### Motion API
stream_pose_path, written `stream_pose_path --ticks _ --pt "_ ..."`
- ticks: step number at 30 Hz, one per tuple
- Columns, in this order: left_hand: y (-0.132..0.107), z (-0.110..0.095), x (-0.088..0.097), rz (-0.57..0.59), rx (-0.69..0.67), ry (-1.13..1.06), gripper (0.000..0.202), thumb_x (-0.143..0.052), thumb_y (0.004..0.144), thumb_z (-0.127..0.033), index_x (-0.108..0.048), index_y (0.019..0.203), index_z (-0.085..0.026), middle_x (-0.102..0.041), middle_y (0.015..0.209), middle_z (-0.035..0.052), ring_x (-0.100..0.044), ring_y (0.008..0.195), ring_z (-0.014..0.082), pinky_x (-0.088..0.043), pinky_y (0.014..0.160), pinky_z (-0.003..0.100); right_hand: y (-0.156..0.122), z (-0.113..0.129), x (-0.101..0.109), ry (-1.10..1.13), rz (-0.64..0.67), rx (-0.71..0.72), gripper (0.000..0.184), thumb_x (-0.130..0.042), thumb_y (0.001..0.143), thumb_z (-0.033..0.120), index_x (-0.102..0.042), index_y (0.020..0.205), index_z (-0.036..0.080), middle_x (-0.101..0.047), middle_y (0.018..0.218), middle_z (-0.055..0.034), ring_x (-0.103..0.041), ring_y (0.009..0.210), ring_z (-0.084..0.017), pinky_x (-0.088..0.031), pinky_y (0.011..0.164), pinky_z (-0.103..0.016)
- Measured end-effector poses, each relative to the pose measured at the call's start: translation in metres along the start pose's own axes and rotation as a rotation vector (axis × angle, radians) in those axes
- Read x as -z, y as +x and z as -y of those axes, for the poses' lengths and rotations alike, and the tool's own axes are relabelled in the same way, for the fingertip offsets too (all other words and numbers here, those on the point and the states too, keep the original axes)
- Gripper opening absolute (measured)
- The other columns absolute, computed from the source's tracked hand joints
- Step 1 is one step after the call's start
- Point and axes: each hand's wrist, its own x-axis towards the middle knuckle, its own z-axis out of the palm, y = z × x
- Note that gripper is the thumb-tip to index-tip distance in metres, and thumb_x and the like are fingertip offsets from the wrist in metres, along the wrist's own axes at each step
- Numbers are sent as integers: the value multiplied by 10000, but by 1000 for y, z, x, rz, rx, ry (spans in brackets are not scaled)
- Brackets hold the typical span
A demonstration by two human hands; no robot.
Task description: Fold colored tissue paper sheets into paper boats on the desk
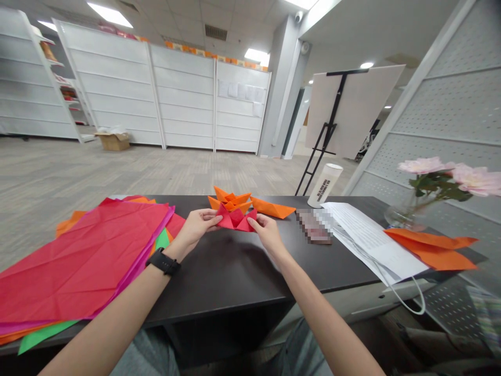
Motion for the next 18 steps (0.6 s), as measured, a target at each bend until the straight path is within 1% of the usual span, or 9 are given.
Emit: stream_pose_path --ticks 1,3,7,10,14,16,18 --pt "0 0 0 -10 -1 -16 439 -932 507 -290 -716 834 -92 -762 775 80 -715 683 169 -600 713 298 0 0 1 17 -5 -11 340 -776 685 480 -732 837 178 -753 882 -68 -694 866 -255 -552 823 -385" --pt "1 1 1 -28 -4 -45 433 -929 518 -277 -712 843 -89 -761 787 81 -715 694 163 -600 721 293 0 1 3 53 -34 -26 373 -779 674 505 -725 842 177 -752 872 -65 -697 839 -242 -562 803 -381" --pt "3 2 2 -65 -18 -88 409 -922 535 -213 -694 854 -97 -756 810 69 -716 732 158 -600 755 294 0 2 4 140 -84 -39 401 -781 673 524 -687 857 181 -745 890 -57 -696 839 -213 -572 823 -376" --pt "3 2 3 -91 -35 -106 394 -916 539 -163 -675 845 -105 -747 805 55 -712 736 156 -602 761 302 -1 3 2 191 -80 -53 416 -782 675 532 -659 886 195 -740 935 -51 -698 850 -211 -590 806 -395" --pt "5 4 4 -127 -54 -126 375 -905 543 -119 -642 810 -109 -716 750 29 -699 703 142 -604 730 289 -2 4 0 243 -9 -101 444 -853 620 428 -649 944 203 -736 978 -49 -703 839 -202 -614 762 -378" --pt "6 4 4 -142 -60 -135 373 -898 546 -99 -629 805 -114 -699 728 11 -689 687 130 -605 716 279 -2 2 0 254 -15 -110 448 -870 605 392 -644 937 193 -738 943 -42 -705 813 -185 -619 757 -353" --pt "6 4 3 -141 -59 -138 362 -890 551 -85 -624 794 -118 -692 725 1 -683 682 122 -606 712 272 -1 0 1 255 -37 -109 434 -868 617 389 -638 922 184 -738 918 -38 -706 792 -171 -620 759 -334"
